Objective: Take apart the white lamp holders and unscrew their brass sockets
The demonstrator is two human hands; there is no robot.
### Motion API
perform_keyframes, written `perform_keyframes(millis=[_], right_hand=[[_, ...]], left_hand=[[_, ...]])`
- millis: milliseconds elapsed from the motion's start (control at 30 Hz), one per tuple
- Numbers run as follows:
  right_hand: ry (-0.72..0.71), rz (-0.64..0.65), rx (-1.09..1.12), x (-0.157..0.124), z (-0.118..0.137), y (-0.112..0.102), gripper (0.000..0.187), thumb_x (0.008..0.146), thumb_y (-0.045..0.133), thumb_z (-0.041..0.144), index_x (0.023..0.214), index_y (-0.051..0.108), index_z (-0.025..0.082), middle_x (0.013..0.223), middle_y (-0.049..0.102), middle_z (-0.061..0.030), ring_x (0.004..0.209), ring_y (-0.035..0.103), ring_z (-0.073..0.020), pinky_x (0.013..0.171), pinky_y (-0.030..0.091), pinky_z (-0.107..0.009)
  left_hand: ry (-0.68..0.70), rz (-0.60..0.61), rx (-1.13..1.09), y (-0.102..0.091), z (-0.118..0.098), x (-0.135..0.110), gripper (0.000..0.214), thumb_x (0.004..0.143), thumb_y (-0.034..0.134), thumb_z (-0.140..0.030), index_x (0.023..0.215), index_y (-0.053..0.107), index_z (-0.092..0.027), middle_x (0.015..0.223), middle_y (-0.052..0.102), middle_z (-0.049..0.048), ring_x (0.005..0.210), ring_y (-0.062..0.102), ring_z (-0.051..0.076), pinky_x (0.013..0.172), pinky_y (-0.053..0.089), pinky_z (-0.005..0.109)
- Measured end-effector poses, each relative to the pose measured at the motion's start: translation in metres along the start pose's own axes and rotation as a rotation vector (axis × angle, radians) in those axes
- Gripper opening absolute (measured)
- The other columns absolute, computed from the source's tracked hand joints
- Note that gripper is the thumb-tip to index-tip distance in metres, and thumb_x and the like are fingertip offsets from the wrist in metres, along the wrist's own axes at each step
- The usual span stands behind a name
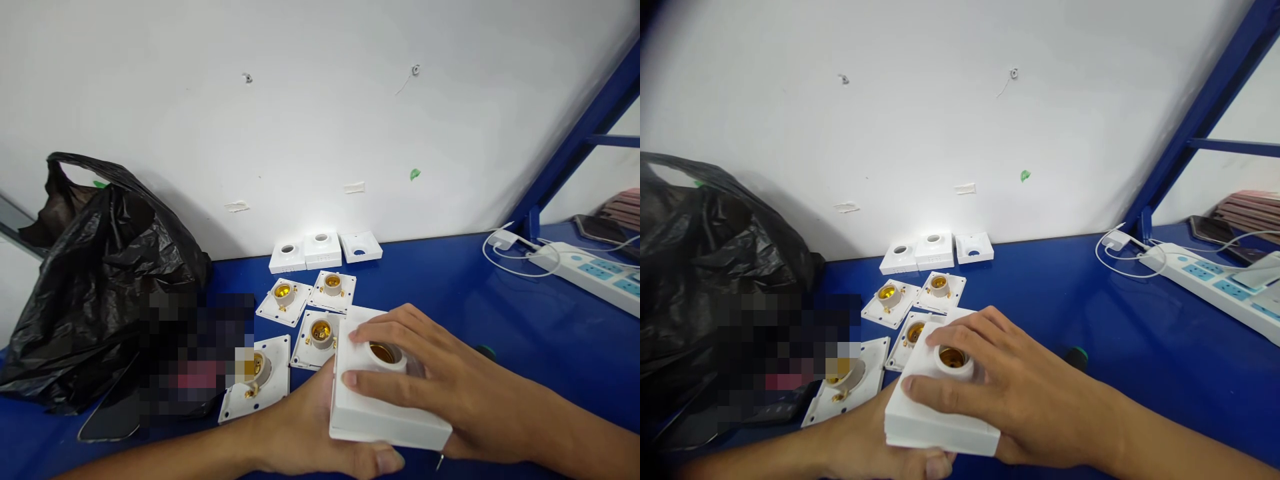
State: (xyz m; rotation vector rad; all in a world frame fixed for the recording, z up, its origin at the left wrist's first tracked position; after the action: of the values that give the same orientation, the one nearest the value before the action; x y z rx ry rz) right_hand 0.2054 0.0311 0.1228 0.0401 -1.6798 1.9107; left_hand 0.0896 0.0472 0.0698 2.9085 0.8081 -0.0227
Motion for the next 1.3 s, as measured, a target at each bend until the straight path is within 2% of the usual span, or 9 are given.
perform_keyframes(millis=[133,333,767,867,1000,1133,1300], right_hand=[[0.007,0.003,-0.009,-0.0006,0.0007,-0.0011,0.072,0.089,0.064,0.009,0.156,0.045,0.026,0.148,0.055,-0.0153,0.133,0.049,-0.0308,0.109,0.040,-0.049],[0.013,0.019,-0.025,-0.0003,0.0015,-0.0002,0.073,0.089,0.066,0.010,0.157,0.045,0.025,0.148,0.055,-0.0151,0.133,0.049,-0.0313,0.110,0.040,-0.050],[0.023,0.055,-0.063,0.0003,0.0018,-0.0001,0.082,0.082,0.067,0.008,0.159,0.042,0.025,0.148,0.056,-0.0152,0.132,0.051,-0.0322,0.110,0.042,-0.052],[0.031,0.065,-0.075,-0.0002,0.0022,0.0003,0.083,0.081,0.069,0.009,0.158,0.043,0.026,0.148,0.056,-0.0150,0.132,0.052,-0.0329,0.110,0.043,-0.052],[0.034,0.075,-0.093,-0.0008,0.0039,-0.0009,0.085,0.080,0.070,0.009,0.159,0.043,0.026,0.149,0.057,-0.0154,0.133,0.051,-0.0340,0.110,0.044,-0.053],[0.035,0.082,-0.110,0.0004,0.0057,-0.0023,0.076,0.085,0.069,0.011,0.156,0.044,0.024,0.143,0.060,-0.0160,0.130,0.052,-0.0341,0.108,0.045,-0.054],[0.033,0.072,-0.127,0.0018,0.0080,-0.0044,0.063,0.094,0.062,0.014,0.154,0.047,0.025,0.142,0.061,-0.0153,0.129,0.053,-0.0331,0.106,0.047,-0.052]], left_hand=[[0.072,-0.012,-0.047,-0.0005,-0.0054,0.0019,0.049,0.079,0.076,-0.022,0.119,0.048,-0.024,0.084,0.054,-0.0068,0.068,0.047,0.008,0.065,0.041,0.022],[0.056,-0.013,-0.020,-0.0003,-0.0040,0.0021,0.043,0.080,0.076,-0.027,0.114,0.051,-0.023,0.079,0.051,-0.0076,0.067,0.046,0.009,0.063,0.039,0.022],[0.043,0.010,-0.094,0.0016,-0.0029,0.0021,0.037,0.078,0.077,-0.021,0.104,0.050,-0.022,0.075,0.051,-0.0096,0.061,0.043,0.005,0.058,0.038,0.018],[0.043,0.008,-0.097,0.0015,-0.0023,0.0017,0.040,0.078,0.078,-0.023,0.108,0.052,-0.022,0.078,0.053,-0.0086,0.062,0.044,0.006,0.059,0.039,0.019],[0.037,-0.018,-0.084,-0.0006,-0.0020,0.0028,0.056,0.076,0.085,-0.028,0.121,0.053,-0.023,0.085,0.056,-0.0061,0.069,0.050,0.009,0.062,0.042,0.019],[0.063,-0.008,-0.065,-0.0005,-0.0064,0.0043,0.060,0.078,0.086,-0.031,0.127,0.053,-0.024,0.090,0.058,-0.0039,0.076,0.054,0.011,0.067,0.045,0.020],[0.054,0.018,-0.057,0.0012,-0.0087,0.0054,0.050,0.076,0.086,-0.037,0.116,0.060,-0.022,0.090,0.058,-0.0025,0.079,0.054,0.013,0.067,0.046,0.021]])
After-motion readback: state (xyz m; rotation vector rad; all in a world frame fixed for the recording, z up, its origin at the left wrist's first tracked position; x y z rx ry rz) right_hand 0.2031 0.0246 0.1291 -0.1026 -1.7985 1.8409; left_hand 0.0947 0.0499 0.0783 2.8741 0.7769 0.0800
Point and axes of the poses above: each hand's wrist, its own x-axis towards the middle knuckle, its own y-axis out of the palm, z = x × y, the point moved 7 cm from there along x, towards the middle knuckle
